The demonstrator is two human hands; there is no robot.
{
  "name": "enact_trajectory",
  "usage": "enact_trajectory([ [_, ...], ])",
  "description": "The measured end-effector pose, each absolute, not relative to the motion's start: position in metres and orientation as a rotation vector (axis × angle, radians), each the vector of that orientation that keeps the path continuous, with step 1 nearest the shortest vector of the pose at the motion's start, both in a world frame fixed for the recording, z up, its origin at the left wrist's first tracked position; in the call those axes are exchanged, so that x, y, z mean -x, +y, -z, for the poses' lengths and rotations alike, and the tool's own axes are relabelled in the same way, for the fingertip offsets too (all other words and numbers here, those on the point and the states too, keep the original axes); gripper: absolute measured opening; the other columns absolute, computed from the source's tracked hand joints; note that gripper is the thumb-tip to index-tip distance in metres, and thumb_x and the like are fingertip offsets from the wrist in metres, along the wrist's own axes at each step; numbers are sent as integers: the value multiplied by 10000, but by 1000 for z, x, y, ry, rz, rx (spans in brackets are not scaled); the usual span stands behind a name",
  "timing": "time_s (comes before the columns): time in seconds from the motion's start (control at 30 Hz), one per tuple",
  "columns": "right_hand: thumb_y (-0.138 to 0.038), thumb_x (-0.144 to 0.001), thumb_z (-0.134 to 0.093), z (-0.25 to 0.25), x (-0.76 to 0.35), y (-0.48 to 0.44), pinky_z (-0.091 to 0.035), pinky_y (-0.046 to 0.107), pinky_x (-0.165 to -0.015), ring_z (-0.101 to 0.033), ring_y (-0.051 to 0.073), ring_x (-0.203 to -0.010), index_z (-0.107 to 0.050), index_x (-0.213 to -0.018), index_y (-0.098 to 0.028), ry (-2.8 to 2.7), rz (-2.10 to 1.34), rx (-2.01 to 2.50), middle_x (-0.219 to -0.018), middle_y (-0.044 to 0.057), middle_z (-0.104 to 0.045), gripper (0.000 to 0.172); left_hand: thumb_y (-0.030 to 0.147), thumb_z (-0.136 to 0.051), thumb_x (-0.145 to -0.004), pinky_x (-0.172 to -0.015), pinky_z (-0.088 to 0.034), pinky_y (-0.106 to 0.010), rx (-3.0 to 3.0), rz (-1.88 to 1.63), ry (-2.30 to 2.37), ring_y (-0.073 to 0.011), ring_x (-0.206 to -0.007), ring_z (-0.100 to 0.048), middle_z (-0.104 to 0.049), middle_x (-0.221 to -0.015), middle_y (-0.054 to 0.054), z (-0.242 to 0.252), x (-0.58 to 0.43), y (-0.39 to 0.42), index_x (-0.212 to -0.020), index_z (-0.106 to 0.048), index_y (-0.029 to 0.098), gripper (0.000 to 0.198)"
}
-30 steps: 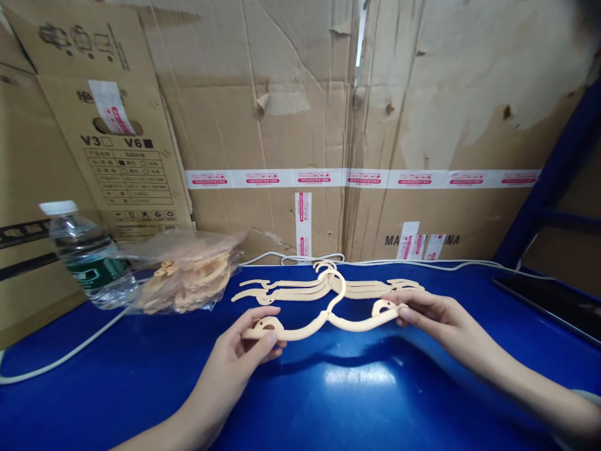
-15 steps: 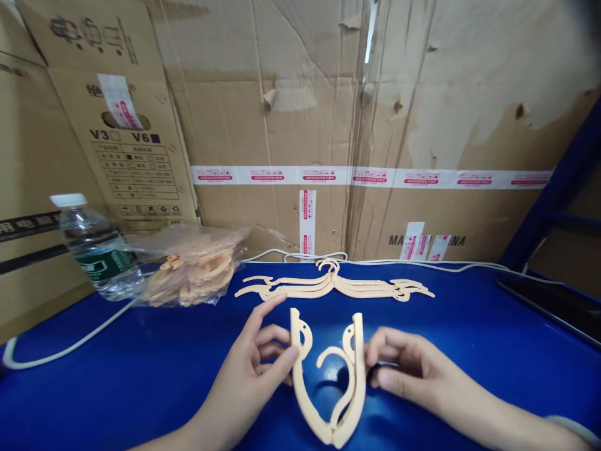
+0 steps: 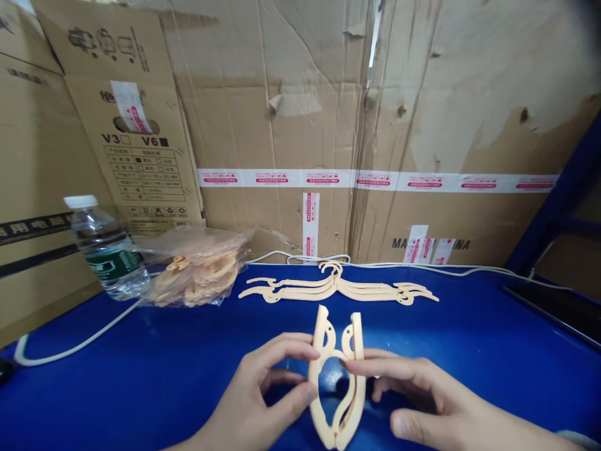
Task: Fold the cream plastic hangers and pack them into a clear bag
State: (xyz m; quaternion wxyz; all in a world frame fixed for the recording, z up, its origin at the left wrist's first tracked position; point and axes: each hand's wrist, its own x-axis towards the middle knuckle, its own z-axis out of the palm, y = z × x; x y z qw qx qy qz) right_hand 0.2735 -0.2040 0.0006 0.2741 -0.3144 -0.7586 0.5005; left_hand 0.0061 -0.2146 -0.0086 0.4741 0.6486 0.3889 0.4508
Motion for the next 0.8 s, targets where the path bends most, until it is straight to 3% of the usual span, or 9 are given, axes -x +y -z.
enact_trajectory([
  [0.13, -490, -867, -662, -2, -273, -204, -454, 480, -1015, -485, 311, -1276, -581, -1303, -387, -2019, -1389, 807, -1430, 56, -497, 455, 195, -701, -801, -972, -513, -384, -1597, -1037, 831, -294, -1175, -584, -589, -1320, -65, 6, -8, -219, -1161, -685, 308, 378],
  [0.37, -445, -866, -683, 4, -277, -204, -372, 470, -1087, -380, 287, -1360, -530, -1343, -400, -1989, -1418, 811, -1487, 35, -423, 503, 189, -716, -804, -958, -520, -441, -1426, -933, 726, -299, -1140, -609, -424, -1485, -70, 9, -7, -217, -1254, -625, 318, 477],
  [0.5, -454, -871, -672, 7, -279, -202, -363, 481, -1093, -395, 295, -1350, -521, -1355, -382, -1986, -1379, 853, -1488, 44, -419, 513, 249, -718, -816, -959, -506, -458, -1356, -930, 718, -283, -1070, -653, -623, -1282, -119, 12, -7, -213, -1325, -560, 297, 536],
  [0.57, -449, -870, -673, 4, -279, -203, -334, 496, -1108, -391, 303, -1350, -528, -1354, -364, -2047, -1355, 870, -1472, 52, -441, 513, 257, -731, -797, -958, -506, -461, -1387, -925, 739, -297, -1089, -647, -643, -1254, -118, 10, -7, -215, -1307, -579, 303, 534],
  [0.7, -431, -885, -655, -8, -276, -207, -276, 507, -1136, -362, 301, -1369, -523, -1362, -352, -2187, -1299, 877, -1460, 50, -457, 501, 290, -768, -733, -1033, -440, -493, -1639, -968, 852, -366, -1315, -451, -511, -1420, -89, 3, -6, -222, -1224, -652, 312, 505],
  [0.8, -433, -913, -616, -16, -274, -208, -275, 495, -1141, -344, 293, -1380, -482, -1403, -316, -2269, -1261, 897, -1489, 63, -414, 522, 343, -698, -796, -1112, -301, -557, -1965, -902, 848, -355, -1384, -345, -461, -1465, -71, 8, 0, -219, -1364, -517, 319, 597],
])
